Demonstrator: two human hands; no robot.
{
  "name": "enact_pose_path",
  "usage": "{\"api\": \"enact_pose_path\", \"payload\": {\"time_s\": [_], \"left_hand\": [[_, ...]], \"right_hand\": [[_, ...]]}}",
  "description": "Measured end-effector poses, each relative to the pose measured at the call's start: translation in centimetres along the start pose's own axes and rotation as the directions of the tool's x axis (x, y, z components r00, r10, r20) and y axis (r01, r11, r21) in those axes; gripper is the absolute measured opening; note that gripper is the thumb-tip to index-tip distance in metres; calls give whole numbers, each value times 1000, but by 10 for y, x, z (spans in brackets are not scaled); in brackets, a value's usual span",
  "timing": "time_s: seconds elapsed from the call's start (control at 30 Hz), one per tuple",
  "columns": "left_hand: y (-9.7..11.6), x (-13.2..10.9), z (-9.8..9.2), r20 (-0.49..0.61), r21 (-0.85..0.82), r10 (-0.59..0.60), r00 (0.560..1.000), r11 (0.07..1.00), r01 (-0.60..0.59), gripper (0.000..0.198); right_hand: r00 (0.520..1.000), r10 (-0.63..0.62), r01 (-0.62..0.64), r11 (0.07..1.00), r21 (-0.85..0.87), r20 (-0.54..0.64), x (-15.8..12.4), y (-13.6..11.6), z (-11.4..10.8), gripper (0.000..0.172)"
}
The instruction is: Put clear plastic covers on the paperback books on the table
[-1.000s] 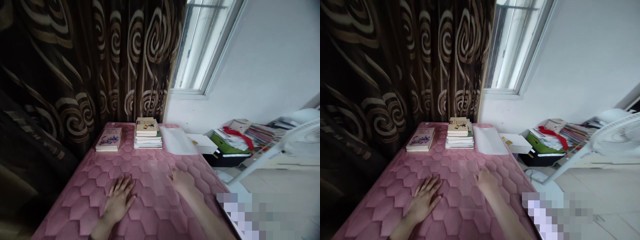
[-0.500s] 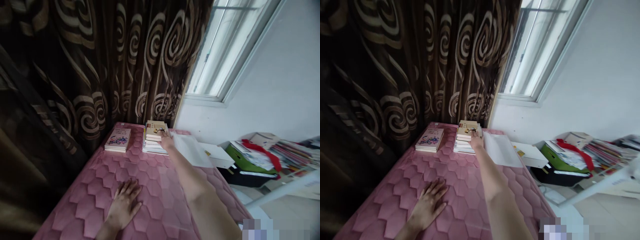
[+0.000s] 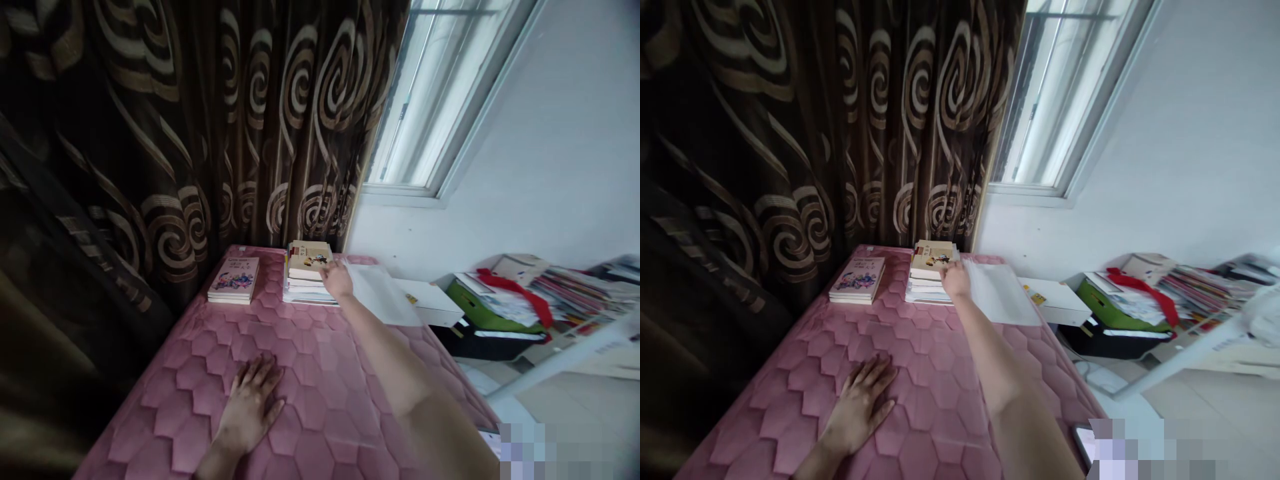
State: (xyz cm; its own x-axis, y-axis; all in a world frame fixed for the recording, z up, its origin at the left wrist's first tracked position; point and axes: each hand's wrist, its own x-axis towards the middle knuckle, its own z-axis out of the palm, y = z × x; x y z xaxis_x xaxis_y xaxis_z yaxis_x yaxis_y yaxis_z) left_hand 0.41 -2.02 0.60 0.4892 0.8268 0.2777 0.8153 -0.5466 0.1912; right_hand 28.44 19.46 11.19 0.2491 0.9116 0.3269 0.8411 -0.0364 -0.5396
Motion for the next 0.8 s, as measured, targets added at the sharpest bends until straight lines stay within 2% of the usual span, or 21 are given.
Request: {"api": "enact_pose_path", "payload": {"time_s": [0.07,0.17,0.33,0.47,0.57,0.67,0.8], "left_hand": [[1,0,0,-1,-12,2,1000,1000,-2,49],[2,1,-1,22,-28,-2,1000,1000,3,50],[3,1,-4,35,-50,-13,999,999,15,49],[3,1,-4,44,-52,-19,999,998,21,49],[3,1,-4,49,-49,-24,998,998,26,49],[4,2,-5,52,-45,-23,998,999,25,49],[5,1,-8,67,-45,-25,997,999,28,50]], "right_hand": [[982,190,-190,976,102,8,8,2,1,41],[908,398,-420,870,260,133,20,3,7,42],[804,513,-592,653,471,300,21,-5,13,21],[745,495,-662,470,584,447,-3,-9,5,17],[715,434,-694,342,634,548,-24,-10,-2,17],[746,340,-657,237,716,572,-37,-14,-9,7],[799,220,-595,146,790,560,-53,-21,-25,18]]}}
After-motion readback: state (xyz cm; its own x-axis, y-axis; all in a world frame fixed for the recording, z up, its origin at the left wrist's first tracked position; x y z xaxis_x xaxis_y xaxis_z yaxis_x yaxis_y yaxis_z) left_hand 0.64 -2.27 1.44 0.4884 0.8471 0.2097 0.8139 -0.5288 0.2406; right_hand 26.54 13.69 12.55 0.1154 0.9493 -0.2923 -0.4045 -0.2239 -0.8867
